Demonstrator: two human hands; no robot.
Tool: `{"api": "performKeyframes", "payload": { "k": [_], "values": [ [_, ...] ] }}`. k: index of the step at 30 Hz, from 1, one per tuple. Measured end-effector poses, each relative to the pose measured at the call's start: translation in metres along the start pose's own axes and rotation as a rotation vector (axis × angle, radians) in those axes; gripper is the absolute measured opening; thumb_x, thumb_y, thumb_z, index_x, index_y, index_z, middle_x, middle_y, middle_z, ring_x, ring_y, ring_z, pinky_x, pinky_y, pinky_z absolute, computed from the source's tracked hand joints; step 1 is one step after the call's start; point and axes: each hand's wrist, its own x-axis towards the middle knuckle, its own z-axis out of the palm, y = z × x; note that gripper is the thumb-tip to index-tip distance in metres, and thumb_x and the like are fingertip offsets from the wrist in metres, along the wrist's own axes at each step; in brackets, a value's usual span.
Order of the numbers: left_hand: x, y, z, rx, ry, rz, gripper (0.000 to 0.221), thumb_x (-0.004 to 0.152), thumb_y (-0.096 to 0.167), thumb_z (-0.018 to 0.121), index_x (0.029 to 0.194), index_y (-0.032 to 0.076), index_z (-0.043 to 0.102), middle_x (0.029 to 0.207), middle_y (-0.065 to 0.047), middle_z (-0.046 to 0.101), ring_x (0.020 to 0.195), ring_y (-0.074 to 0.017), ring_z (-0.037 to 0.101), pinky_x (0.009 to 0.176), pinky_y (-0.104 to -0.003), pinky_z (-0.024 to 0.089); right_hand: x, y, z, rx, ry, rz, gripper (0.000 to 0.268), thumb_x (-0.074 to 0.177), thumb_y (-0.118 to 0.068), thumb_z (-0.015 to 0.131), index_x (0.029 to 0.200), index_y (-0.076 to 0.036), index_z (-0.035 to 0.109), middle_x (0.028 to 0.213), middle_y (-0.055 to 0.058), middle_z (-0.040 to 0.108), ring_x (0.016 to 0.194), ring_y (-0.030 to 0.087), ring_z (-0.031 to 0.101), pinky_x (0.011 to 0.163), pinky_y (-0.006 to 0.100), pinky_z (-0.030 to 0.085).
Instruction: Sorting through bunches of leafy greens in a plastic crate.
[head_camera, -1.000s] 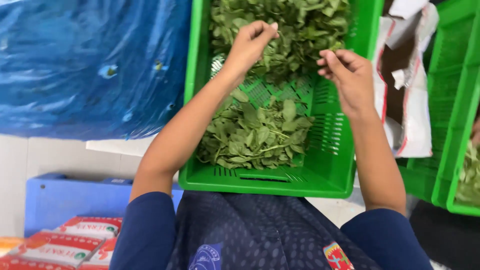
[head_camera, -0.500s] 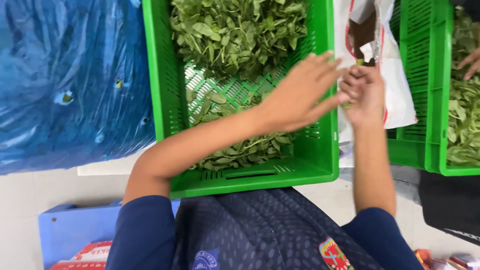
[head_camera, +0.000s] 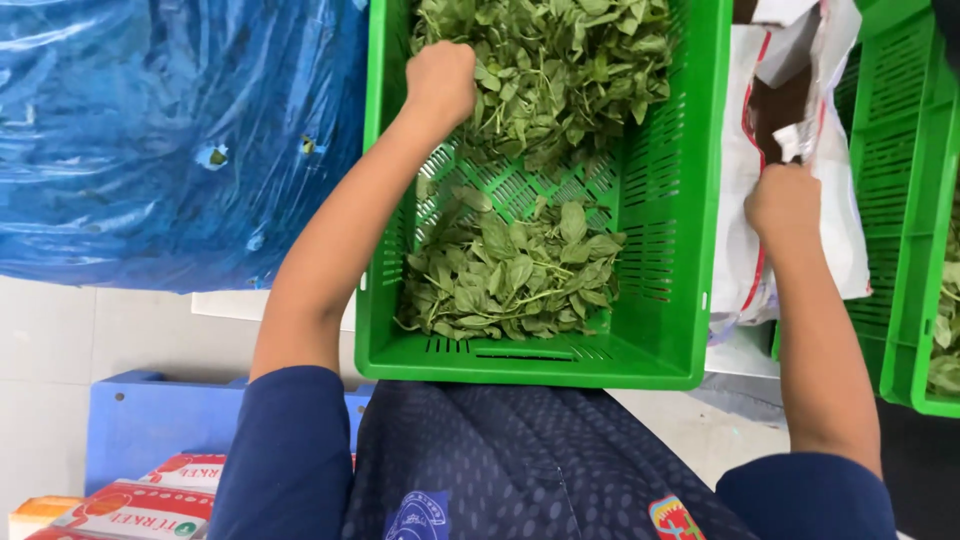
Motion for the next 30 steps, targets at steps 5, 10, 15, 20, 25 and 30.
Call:
{"api": "performKeyframes", "payload": {
  "k": [5, 10, 15, 20, 25, 30],
  "values": [
    [0.005, 0.028, 0.036, -0.024, -0.055, -0.046, 0.014, 0.072, 0.009, 0.078, 0.086, 0.004, 0.076, 0.091, -0.021, 0.074, 0.088, -0.0392, 0.073, 0.070, -0.048, 0.061, 0.020, -0.065, -0.156, 0.298, -0.030, -0.012, 0.019, 0.097, -0.017, 0.073, 0.109, -0.002, 0.078, 0.089, 0.020, 0.073, 0.079, 0.038, 0.070, 0.079, 0.046, 0.056],
    [0.005, 0.048, 0.065, -0.032, -0.228, -0.069, 0.054, 0.055, 0.038, 0.092, 0.095, 0.005, 0.073, 0.097, -0.020, 0.072, 0.090, -0.0402, 0.072, 0.068, -0.048, 0.059, 0.037, -0.109, -0.228, 0.598, 0.110, -0.042, 0.022, 0.102, -0.017, 0.076, 0.115, 0.001, 0.075, 0.097, 0.018, 0.075, 0.087, 0.029, 0.075, 0.081, 0.039, 0.058],
    [0.018, 0.011, 0.101, -0.050, 0.052, -0.206, 0.011, 0.077, 0.010, 0.081, 0.087, 0.009, 0.078, 0.092, -0.017, 0.075, 0.087, -0.0359, 0.075, 0.072, -0.046, 0.061, 0.055, -0.163, -0.260, 0.845, 0.154, -0.220, 0.026, 0.105, -0.021, 0.077, 0.116, 0.002, 0.075, 0.107, 0.016, 0.076, 0.090, 0.023, 0.076, 0.081, 0.032, 0.060],
    [-0.023, 0.042, -0.038, -0.288, -0.078, -0.236, 0.041, 0.061, 0.032, 0.096, 0.085, 0.005, 0.076, 0.087, -0.018, 0.074, 0.084, -0.0353, 0.073, 0.074, -0.046, 0.058, 0.107, -0.254, -0.212, 1.035, -0.138, -0.175, 0.028, 0.098, -0.029, 0.077, 0.108, -0.004, 0.076, 0.089, 0.010, 0.077, 0.074, 0.019, 0.074, 0.067, 0.030, 0.059],
    [-0.046, 0.048, -0.054, -0.388, 0.042, -0.207, 0.025, 0.065, 0.024, 0.093, 0.078, 0.008, 0.079, 0.081, -0.016, 0.075, 0.077, -0.0335, 0.074, 0.069, -0.046, 0.058, 0.167, -0.307, -0.115, 1.578, -0.526, 0.086, 0.030, 0.098, -0.034, 0.071, 0.099, -0.004, 0.068, 0.080, 0.004, 0.074, 0.068, 0.013, 0.073, 0.057, 0.023, 0.058],
    [-0.043, 0.024, -0.041, -0.750, 0.009, -0.277, 0.039, 0.067, 0.039, 0.096, 0.077, 0.006, 0.080, 0.064, -0.007, 0.071, 0.059, -0.0214, 0.069, 0.058, -0.036, 0.050, 0.178, -0.293, -0.122, 1.666, -0.341, 0.000, 0.039, 0.106, -0.031, 0.068, 0.079, -0.002, 0.065, 0.073, 0.005, 0.071, 0.062, 0.011, 0.069, 0.053, 0.023, 0.052]
  ]
}}
